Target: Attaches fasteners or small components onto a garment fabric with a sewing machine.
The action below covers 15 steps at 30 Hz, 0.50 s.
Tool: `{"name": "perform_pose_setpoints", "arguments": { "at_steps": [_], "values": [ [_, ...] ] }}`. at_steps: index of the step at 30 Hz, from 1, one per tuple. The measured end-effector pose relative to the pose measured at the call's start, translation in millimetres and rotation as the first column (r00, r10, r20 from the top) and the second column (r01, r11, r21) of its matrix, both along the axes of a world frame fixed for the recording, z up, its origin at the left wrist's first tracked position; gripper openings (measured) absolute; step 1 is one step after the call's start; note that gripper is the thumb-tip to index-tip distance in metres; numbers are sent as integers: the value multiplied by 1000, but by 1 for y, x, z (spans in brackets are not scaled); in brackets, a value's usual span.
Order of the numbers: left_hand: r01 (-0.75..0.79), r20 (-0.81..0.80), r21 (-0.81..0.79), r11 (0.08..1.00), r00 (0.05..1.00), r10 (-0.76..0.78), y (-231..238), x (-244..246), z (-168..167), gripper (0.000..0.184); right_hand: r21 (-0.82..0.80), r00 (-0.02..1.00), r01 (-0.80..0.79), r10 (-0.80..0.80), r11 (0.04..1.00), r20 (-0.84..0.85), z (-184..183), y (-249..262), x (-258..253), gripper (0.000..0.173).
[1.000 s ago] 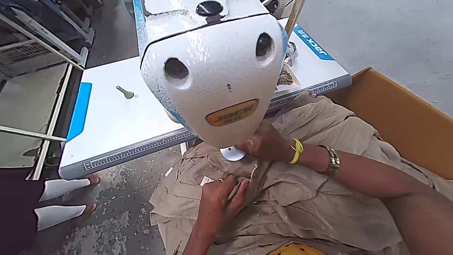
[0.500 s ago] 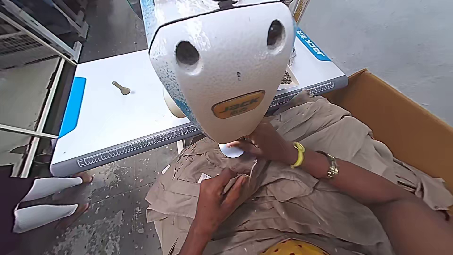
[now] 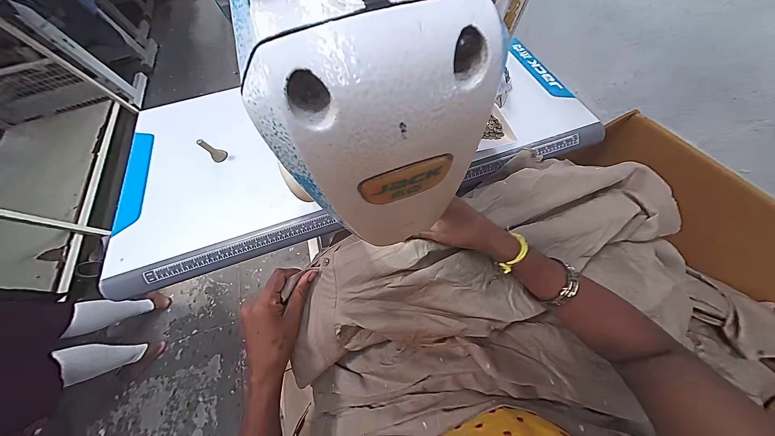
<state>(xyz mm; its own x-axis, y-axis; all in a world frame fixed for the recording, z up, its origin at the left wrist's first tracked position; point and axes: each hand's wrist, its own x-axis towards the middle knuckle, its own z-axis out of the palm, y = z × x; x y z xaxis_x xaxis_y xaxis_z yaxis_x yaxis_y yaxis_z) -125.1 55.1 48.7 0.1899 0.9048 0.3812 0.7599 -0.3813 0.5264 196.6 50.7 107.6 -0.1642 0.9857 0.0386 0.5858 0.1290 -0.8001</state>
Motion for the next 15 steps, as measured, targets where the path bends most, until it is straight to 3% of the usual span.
{"name": "perform_pose_setpoints", "arguments": {
  "at_steps": [2, 5, 10, 13, 15],
  "values": [
    [11, -4, 15, 1000, 1000, -11, 3, 7, 8, 42, -13, 998, -26, 25, 1000, -61, 1, 0, 15, 22],
    [52, -15, 71, 996, 999, -51, 6, 22, 24, 42, -104, 995, 62, -70, 993, -75, 3, -4, 34, 17],
    [55, -104, 99, 994, 994, -44, 13, 24, 28, 47, -26, 993, 96, -98, 995, -65, -7, -3, 34, 19],
    [49, -206, 134, 990, 978, -20, 12, 28, 20, 48, 59, 978, 84, -93, 995, 186, -12, 5, 45, 15],
    [80, -292, 139, 987, 956, -36, 11, 33, 21, 38, 158, 885, 128, -184, 979, 427, -14, 16, 67, 17]
  ]
}}
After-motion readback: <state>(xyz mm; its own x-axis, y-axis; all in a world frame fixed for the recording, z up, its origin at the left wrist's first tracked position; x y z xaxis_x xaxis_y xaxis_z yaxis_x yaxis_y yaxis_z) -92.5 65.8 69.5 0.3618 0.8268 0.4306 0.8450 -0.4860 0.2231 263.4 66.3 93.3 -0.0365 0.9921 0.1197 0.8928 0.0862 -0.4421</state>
